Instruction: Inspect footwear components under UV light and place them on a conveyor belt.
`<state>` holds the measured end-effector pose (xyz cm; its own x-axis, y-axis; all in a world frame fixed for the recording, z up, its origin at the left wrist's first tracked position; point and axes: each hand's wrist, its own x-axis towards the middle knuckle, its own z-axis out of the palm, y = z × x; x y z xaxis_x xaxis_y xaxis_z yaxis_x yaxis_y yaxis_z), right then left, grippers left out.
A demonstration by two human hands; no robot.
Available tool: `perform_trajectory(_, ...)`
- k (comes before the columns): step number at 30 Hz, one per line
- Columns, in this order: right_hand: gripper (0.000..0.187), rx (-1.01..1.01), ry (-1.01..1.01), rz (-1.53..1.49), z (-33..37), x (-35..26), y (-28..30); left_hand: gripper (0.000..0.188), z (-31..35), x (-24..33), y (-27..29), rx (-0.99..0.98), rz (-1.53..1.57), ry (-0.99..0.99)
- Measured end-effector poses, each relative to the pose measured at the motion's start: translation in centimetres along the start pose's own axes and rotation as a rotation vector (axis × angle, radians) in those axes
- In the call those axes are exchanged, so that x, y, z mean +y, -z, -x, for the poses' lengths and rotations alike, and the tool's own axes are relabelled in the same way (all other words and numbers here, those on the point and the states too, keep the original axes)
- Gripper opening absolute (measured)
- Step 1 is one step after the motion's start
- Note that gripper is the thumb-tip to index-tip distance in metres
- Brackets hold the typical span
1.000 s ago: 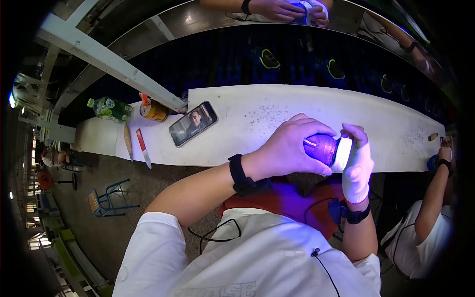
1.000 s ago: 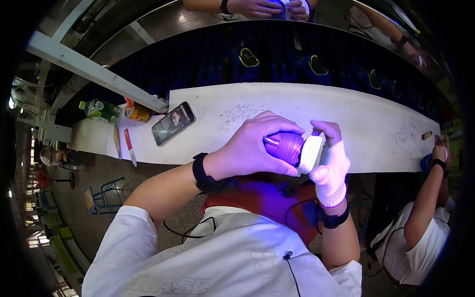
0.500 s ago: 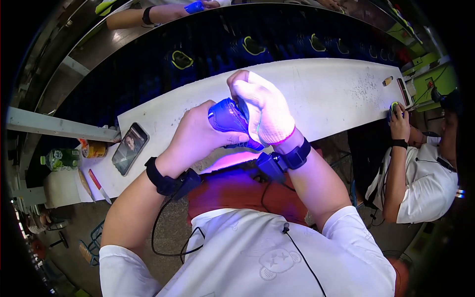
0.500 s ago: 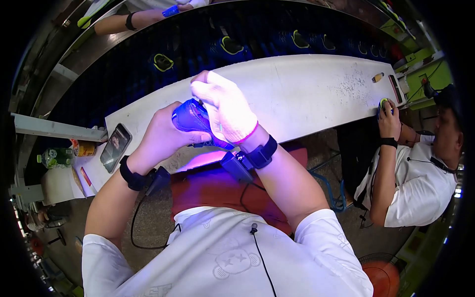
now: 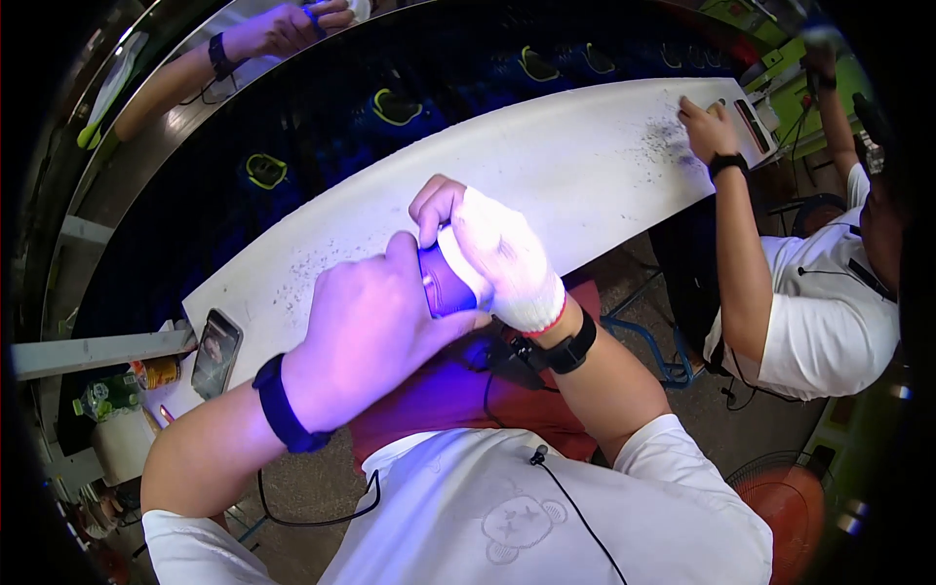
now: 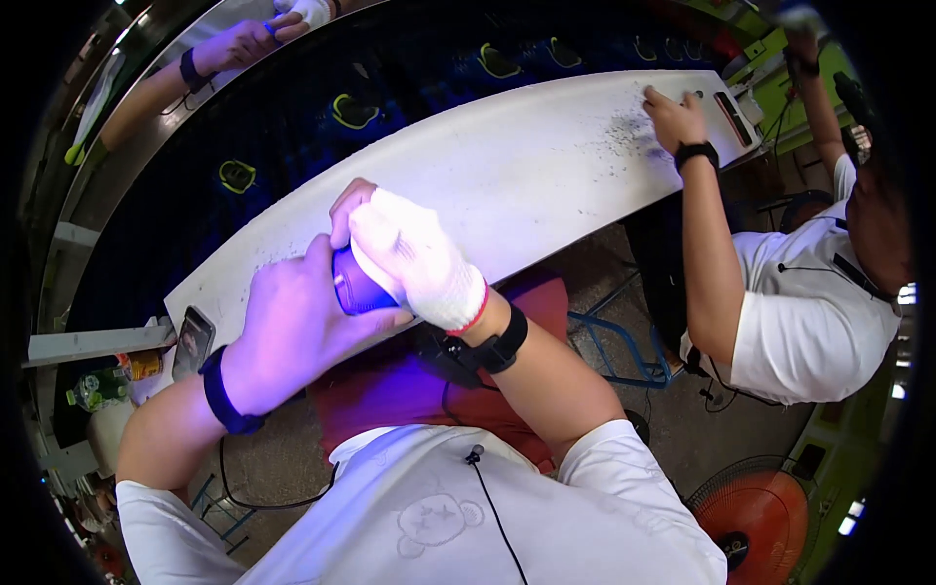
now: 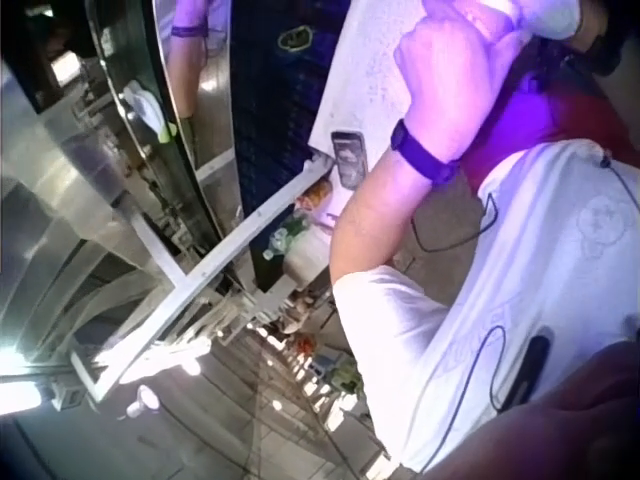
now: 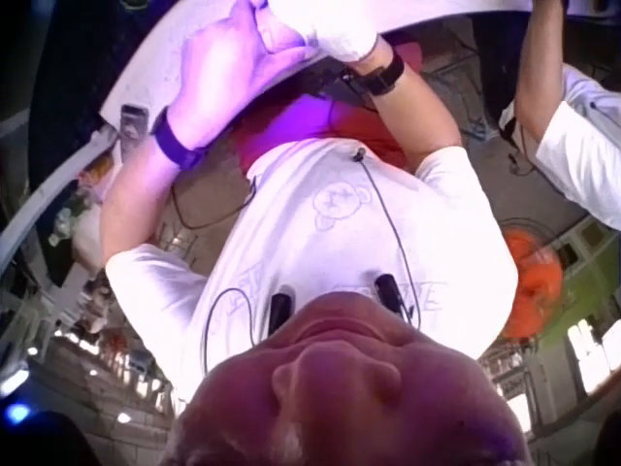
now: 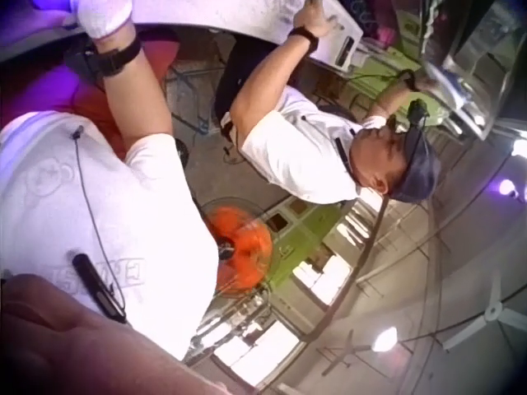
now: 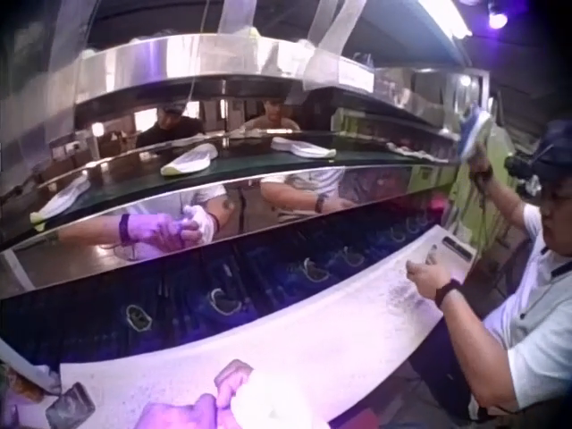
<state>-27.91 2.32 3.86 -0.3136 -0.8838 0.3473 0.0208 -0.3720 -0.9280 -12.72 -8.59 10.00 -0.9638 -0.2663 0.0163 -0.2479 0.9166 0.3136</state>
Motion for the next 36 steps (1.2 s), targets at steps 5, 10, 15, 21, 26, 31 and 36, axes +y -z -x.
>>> perform_trajectory(5,0.044,0.018,-0.084,0.046,4.2,-2.0,-0.4,0.056,2.0,2.8,-0.7,0.112,-0.066,-0.22)
perform_trajectory(10,0.042,-0.025,0.091,0.57,7.3,-3.9,-1.6,0.037,3.6,1.7,-1.3,0.077,-0.094,-0.342)
perform_trajectory(15,0.102,-0.001,0.012,0.735,11.0,-1.8,-2.0,0.093,7.2,-3.1,0.7,-0.017,0.408,-0.268)
perform_trajectory(21,0.083,-0.079,-0.024,0.794,9.6,3.4,-1.9,0.074,12.2,-2.8,-5.9,0.148,1.179,0.322)
perform_trajectory(26,0.062,-0.055,-0.066,0.88,7.7,3.3,-4.0,0.046,12.9,-2.5,-6.3,0.448,1.317,0.56)
perform_trajectory(31,0.048,0.052,-0.051,0.64,7.9,3.9,-1.3,0.043,12.1,-4.7,-5.4,0.426,1.127,0.402)
perform_trajectory(36,0.015,0.705,-0.163,0.677,6.4,5.7,4.5,0.043,5.8,-6.1,15.4,0.893,0.607,-0.206)
